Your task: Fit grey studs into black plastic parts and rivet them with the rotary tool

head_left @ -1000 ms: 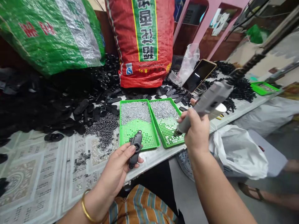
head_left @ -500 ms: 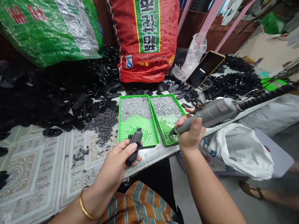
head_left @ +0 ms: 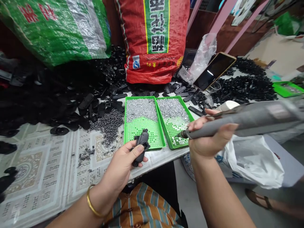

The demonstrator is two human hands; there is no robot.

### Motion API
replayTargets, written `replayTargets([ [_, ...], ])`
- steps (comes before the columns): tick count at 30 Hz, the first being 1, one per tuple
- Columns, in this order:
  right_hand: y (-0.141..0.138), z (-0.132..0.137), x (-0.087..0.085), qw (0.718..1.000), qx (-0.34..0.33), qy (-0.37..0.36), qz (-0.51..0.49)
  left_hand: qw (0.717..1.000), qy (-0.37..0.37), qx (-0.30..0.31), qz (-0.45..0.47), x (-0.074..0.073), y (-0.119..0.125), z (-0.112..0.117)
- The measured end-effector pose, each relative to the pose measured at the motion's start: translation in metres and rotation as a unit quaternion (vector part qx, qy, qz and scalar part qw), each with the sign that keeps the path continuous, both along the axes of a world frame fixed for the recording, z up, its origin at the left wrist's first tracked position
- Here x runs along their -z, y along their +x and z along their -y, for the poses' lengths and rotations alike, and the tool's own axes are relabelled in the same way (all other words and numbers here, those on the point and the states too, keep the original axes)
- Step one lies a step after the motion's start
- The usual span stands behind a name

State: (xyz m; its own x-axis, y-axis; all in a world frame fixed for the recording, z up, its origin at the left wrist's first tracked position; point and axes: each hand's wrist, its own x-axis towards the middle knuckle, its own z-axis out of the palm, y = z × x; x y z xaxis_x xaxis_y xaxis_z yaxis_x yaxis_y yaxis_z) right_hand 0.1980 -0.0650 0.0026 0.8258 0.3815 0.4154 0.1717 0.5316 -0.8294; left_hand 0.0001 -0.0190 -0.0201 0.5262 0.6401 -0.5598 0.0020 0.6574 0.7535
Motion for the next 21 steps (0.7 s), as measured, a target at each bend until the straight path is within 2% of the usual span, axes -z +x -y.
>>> replayTargets([
  [4,-0.028,0.005,-0.04,0.997,-0.073,-0.004,-0.024,1.0,-0.006,0.001,-0.004,-0.002,0.001,0.0],
  [7,-0.05,0.004,-0.056,0.99,-0.136,-0.015,-0.027,1.0,-0.005,0.0,0.002,-0.003,0.002,-0.001],
  [10,-0.063,-0.001,-0.056,0.983,-0.179,0.007,-0.048,1.0,0.003,-0.007,0.018,-0.001,0.002,0.0],
  [13,-0.069,-0.009,-0.049,0.977,-0.206,-0.007,-0.06,0.999,0.008,-0.013,0.035,0.003,0.002,0.0],
  [18,-0.073,-0.015,-0.038,0.98,-0.189,-0.029,-0.059,0.999,0.013,-0.007,0.044,0.008,0.002,0.001],
  [21,-0.074,-0.015,-0.034,0.976,-0.208,-0.013,-0.063,0.999,0.018,-0.002,0.042,0.008,0.001,0.001],
])
